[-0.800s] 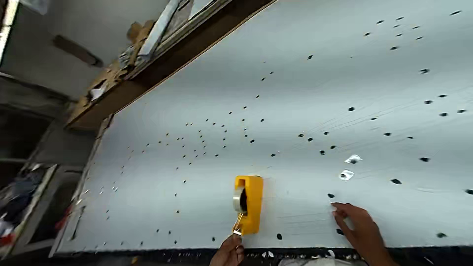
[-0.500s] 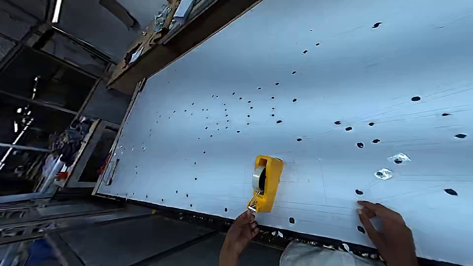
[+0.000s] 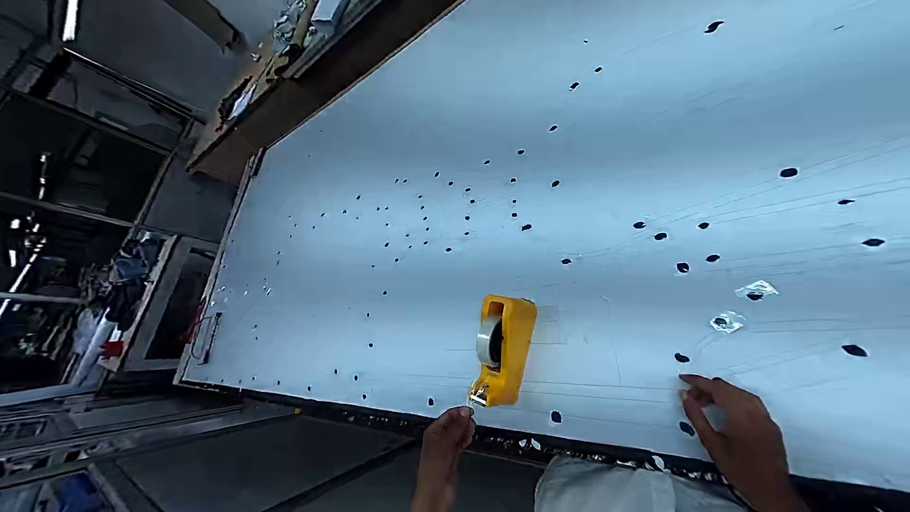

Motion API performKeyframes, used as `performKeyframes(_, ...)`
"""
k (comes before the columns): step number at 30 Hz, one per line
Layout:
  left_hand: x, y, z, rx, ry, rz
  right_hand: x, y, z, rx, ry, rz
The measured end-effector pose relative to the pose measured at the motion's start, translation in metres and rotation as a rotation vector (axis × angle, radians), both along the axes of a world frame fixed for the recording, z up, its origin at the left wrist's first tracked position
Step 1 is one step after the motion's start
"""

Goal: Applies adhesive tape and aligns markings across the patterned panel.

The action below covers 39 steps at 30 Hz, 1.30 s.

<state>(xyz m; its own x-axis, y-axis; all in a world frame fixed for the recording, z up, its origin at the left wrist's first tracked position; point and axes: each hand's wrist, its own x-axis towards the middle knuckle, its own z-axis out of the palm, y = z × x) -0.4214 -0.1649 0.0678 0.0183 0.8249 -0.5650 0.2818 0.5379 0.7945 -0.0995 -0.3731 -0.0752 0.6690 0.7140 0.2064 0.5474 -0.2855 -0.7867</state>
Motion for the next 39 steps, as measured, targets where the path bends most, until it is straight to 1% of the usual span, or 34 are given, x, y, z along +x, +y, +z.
performKeyframes(3, 0.001, -0.006, 0.000, 0.071, 0.014, -0.054, -0.001, -0.002, 0.001, -0.010, 0.002, -0.004)
performKeyframes(7, -0.005, -0.009, -0.013, 0.011, 0.125, 0.002, -0.002, 0.000, 0.004, -0.023, 0.000, 0.003)
performKeyframes(10, -0.017, -0.015, -0.023, 0.004, 0.081, 0.039, -0.001, 0.000, 0.004, -0.023, 0.005, -0.004)
performKeyframes(12, -0.020, -0.017, -0.022, 0.043, 0.037, 0.025, -0.001, 0.000, 0.003, -0.020, -0.007, -0.006)
performKeyframes(15, -0.016, -0.021, -0.014, 0.106, 0.003, -0.049, 0.000, 0.000, 0.005, -0.031, -0.024, 0.008)
performKeyframes(18, 0.004, -0.029, -0.002, 0.197, 0.007, -0.235, -0.002, 0.002, 0.004, -0.033, -0.013, 0.015)
performKeyframes(21, 0.051, -0.038, -0.001, 0.264, -0.046, -0.464, -0.002, 0.003, 0.003, -0.030, -0.022, 0.012)
performKeyframes(23, 0.097, -0.033, -0.011, 0.331, -0.024, -0.627, -0.003, 0.003, 0.002, -0.023, -0.011, 0.004)
performKeyframes(27, 0.204, -0.002, -0.043, 0.418, 0.069, -0.908, -0.003, 0.003, 0.003, -0.005, 0.010, 0.010)
performKeyframes(29, 0.257, 0.014, -0.051, 0.450, 0.111, -1.016, -0.003, 0.004, 0.006, -0.014, 0.038, 0.018)
performKeyframes(32, 0.332, 0.031, -0.064, 0.433, 0.120, -1.044, -0.004, 0.005, 0.007, -0.011, 0.051, 0.018)
performKeyframes(35, 0.380, 0.034, -0.071, 0.409, 0.156, -1.042, -0.006, 0.005, 0.007, 0.019, 0.052, 0.017)
performKeyframes(37, 0.395, 0.036, -0.072, 0.377, 0.297, -1.079, -0.007, 0.005, 0.010, 0.027, 0.064, 0.020)
performKeyframes(39, 0.403, 0.036, -0.065, 0.391, 0.502, -1.132, -0.007, 0.005, 0.011, 0.024, 0.067, 0.017)
